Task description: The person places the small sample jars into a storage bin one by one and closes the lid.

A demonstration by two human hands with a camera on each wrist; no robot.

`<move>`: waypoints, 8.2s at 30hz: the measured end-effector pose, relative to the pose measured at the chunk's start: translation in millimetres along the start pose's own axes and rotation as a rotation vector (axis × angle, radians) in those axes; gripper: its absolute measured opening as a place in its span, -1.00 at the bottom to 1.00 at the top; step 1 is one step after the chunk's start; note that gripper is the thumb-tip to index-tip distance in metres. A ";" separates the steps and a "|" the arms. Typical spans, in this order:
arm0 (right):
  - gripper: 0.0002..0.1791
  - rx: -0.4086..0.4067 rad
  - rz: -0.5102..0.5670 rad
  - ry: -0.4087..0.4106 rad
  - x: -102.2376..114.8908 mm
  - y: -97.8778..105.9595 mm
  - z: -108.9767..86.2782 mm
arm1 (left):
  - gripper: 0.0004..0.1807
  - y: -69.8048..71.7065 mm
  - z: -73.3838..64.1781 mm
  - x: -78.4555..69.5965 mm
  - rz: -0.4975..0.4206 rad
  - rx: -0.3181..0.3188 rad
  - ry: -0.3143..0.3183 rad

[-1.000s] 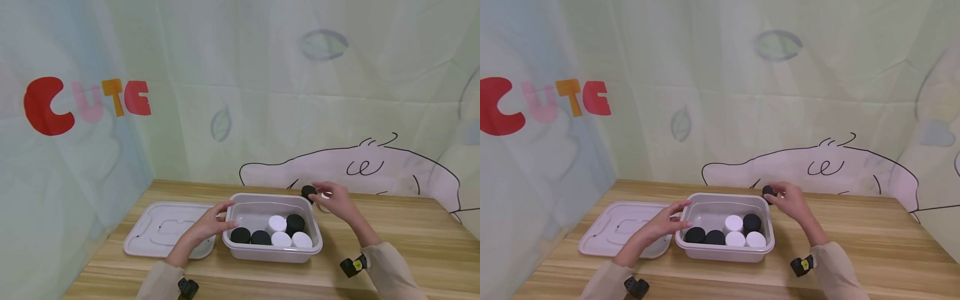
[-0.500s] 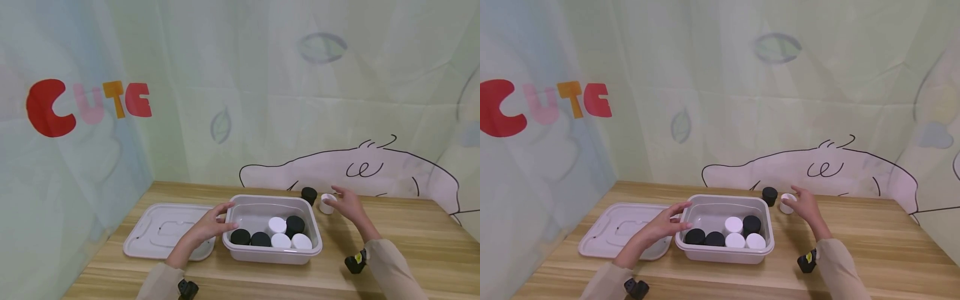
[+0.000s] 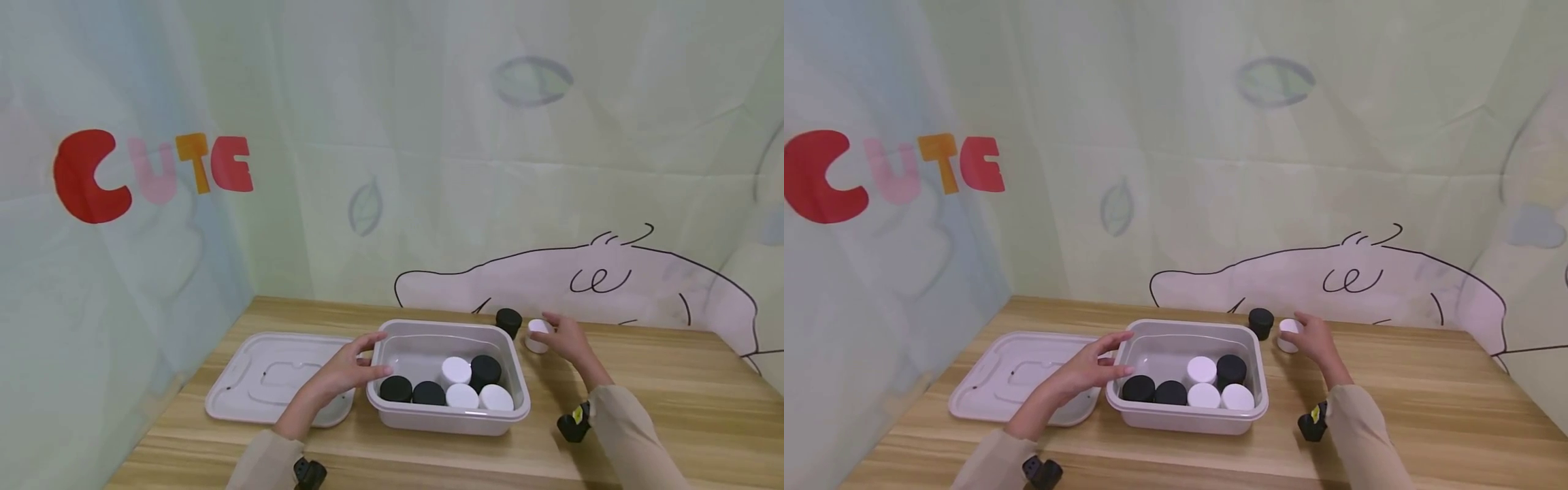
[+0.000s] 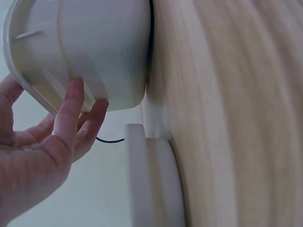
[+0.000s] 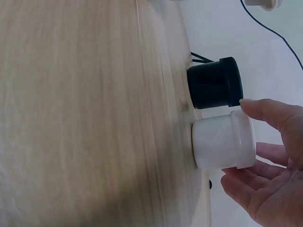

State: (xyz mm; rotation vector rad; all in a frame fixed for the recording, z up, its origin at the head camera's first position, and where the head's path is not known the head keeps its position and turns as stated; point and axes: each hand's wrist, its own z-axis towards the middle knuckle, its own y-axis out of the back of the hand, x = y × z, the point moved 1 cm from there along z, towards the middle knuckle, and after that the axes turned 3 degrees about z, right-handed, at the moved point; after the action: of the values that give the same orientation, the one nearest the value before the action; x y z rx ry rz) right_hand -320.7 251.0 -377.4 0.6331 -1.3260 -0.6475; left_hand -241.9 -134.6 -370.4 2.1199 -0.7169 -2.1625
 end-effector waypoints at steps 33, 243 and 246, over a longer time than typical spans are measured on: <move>-0.35 -0.145 0.162 0.101 61.5 18.8 -30.8 | -0.30 -0.2 1.9 2.6 0.008 -0.011 -0.020; -0.50 0.187 0.229 0.426 167.4 -78.4 -54.5 | -0.31 1.6 4.0 2.7 -0.001 0.013 -0.002; -0.50 0.190 0.220 0.422 172.0 -85.8 -53.2 | -0.30 2.4 3.9 2.9 -0.003 0.020 -0.008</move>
State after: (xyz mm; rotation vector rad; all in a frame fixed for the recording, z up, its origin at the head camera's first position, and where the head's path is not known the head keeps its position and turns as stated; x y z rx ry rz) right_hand -252.0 68.9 -334.3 0.7194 -1.0462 -0.1926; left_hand -246.6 -136.5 -372.4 2.1240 -0.7402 -2.1758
